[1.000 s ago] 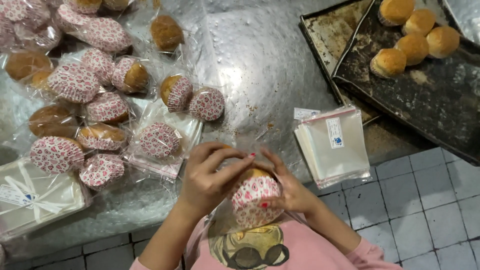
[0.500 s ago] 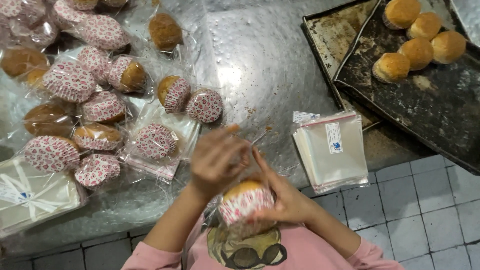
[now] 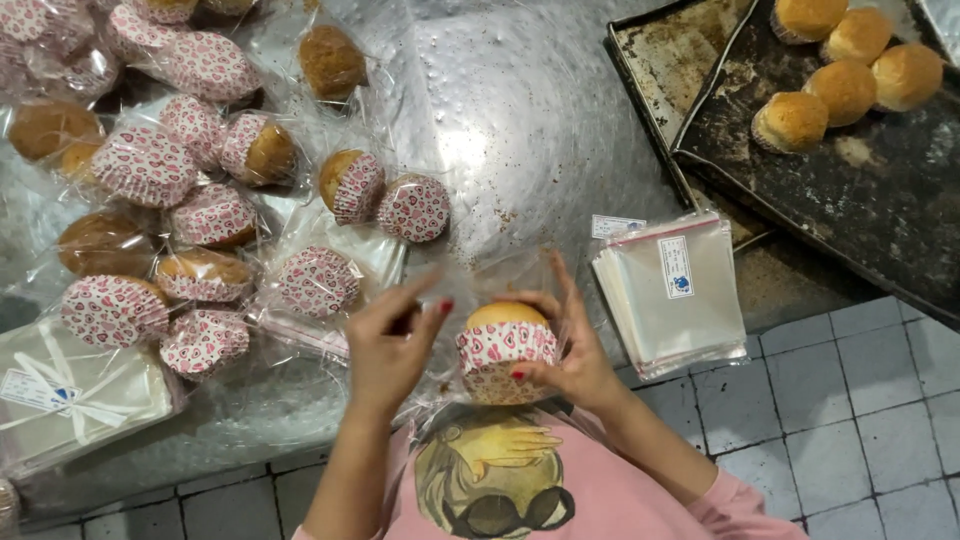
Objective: The person places bread rolls into plastic bags and seals them by hand.
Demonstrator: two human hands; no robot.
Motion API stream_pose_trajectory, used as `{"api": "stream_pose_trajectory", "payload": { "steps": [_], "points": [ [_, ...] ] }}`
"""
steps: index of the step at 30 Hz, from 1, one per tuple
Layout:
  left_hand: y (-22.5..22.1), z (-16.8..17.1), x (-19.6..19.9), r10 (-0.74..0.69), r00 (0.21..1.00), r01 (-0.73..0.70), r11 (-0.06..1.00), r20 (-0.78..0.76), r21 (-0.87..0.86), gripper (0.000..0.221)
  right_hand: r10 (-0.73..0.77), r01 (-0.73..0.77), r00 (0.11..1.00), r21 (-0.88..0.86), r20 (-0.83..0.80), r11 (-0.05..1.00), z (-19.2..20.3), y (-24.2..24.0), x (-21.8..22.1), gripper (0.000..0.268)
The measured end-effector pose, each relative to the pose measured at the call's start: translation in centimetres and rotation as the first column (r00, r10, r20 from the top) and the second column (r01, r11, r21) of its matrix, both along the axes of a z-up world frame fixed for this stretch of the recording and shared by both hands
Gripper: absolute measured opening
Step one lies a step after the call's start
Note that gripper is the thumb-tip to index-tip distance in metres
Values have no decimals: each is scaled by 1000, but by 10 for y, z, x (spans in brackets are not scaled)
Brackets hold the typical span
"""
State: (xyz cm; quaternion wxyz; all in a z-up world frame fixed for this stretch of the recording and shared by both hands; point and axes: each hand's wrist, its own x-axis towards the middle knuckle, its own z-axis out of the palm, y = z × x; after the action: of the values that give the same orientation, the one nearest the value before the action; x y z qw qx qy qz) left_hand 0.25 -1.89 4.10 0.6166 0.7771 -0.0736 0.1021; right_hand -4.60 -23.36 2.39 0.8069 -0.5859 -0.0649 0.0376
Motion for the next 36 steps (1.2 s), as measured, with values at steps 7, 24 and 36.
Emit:
{"api": "stream_pose_trajectory", "payload": {
  "steps": [7,24,36],
  "points": [
    [17,-17,7,-84,996,82,995,-23,-63,16,-308,357,932,-341,191,870,-44,-38,26,21],
    [25,-162,15,-304,563,-250,824,-768,-509,46,-39,92,721,40,-691,995,-135,-63,25,39],
    [43,-149,26,-413,531,-31,863,-740,-504,57,24,-69,794,-51,-607,996,-103,-56,28,52]
  ]
}}
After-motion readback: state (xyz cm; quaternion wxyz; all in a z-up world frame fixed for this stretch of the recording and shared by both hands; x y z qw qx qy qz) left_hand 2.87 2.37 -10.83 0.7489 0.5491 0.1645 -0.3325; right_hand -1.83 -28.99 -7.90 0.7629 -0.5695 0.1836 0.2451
